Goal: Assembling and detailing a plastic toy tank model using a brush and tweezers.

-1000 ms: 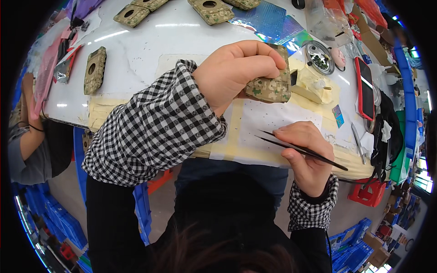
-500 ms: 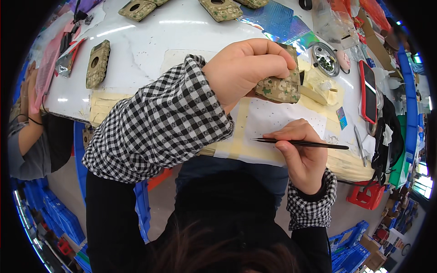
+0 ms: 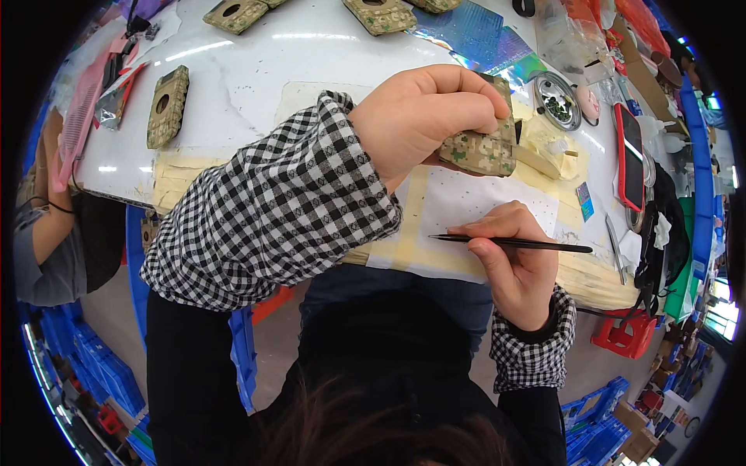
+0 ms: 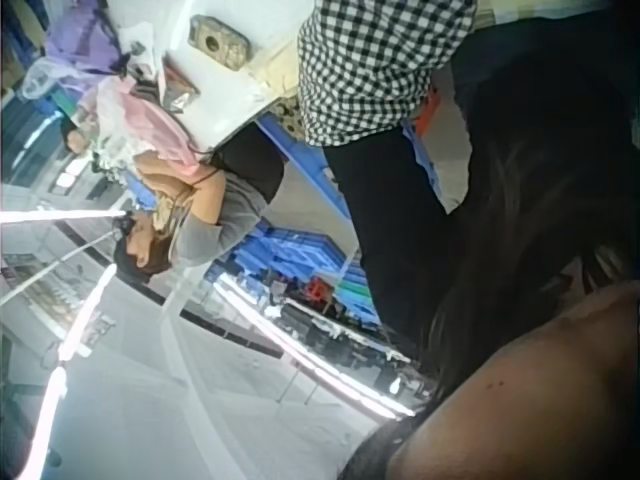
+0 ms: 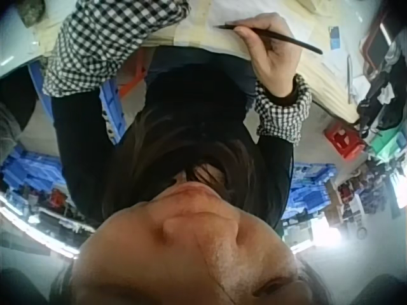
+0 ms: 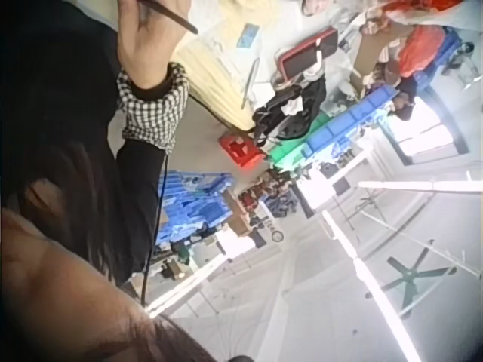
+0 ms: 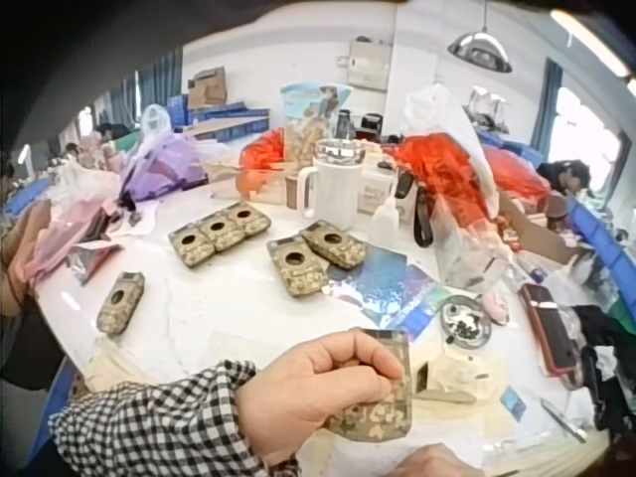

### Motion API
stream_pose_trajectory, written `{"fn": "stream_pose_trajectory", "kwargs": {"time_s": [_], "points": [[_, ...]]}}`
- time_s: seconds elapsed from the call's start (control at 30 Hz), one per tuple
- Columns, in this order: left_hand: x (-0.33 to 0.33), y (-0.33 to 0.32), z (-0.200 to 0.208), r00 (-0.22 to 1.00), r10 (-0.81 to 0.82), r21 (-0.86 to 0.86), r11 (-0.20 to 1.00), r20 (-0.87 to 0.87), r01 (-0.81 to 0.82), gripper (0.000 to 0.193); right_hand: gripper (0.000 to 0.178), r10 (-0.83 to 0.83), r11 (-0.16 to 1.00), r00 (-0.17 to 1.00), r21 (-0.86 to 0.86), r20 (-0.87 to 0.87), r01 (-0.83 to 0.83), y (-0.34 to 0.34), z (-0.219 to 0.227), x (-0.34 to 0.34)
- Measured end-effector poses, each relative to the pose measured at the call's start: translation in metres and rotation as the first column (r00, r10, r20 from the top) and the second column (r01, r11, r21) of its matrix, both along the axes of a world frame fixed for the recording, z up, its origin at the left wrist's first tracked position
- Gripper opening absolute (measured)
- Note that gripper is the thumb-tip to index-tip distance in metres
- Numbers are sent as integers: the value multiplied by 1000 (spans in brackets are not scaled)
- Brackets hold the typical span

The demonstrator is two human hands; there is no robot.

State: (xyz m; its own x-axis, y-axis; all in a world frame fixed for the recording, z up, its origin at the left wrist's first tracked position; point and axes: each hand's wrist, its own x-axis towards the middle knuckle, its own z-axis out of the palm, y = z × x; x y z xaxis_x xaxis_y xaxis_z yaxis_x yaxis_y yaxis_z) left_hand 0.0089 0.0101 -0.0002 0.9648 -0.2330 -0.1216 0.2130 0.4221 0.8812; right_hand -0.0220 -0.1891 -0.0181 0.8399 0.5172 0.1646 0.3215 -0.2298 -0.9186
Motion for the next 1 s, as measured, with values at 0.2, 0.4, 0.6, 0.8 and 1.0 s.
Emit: {"fn": "stream_pose_trajectory", "kwargs": {"time_s": [0.2, 0.4, 0.6, 0.8, 1.0], "points": [[0, 0, 1, 1000, -3, 6, 1000, -6, 3, 18, 9, 1, 1000, 1000, 8, 12, -1, -1, 0, 0], [-1, 1, 2, 1000, -2, 7, 1000, -8, 2, 18, 10, 7, 1000, 1000, 6, 25, -7, -1, 0, 1], [-1, 0, 1, 1000, -6, 1, 1000, -3, 6, 18, 9, 14, 1000, 999, 27, 30, -15, -2, -1, 1], [-1, 0, 1, 1000, -2, 5, 1000, -12, 3, 18, 8, 39, 994, 999, 99, 15, -41, -2, -2, 2], [0, 1, 1, 1000, -2, 7, 1000, -9, 2, 18, 8, 74, 993, 996, 86, 47, -78, -3, -2, 3]]}}
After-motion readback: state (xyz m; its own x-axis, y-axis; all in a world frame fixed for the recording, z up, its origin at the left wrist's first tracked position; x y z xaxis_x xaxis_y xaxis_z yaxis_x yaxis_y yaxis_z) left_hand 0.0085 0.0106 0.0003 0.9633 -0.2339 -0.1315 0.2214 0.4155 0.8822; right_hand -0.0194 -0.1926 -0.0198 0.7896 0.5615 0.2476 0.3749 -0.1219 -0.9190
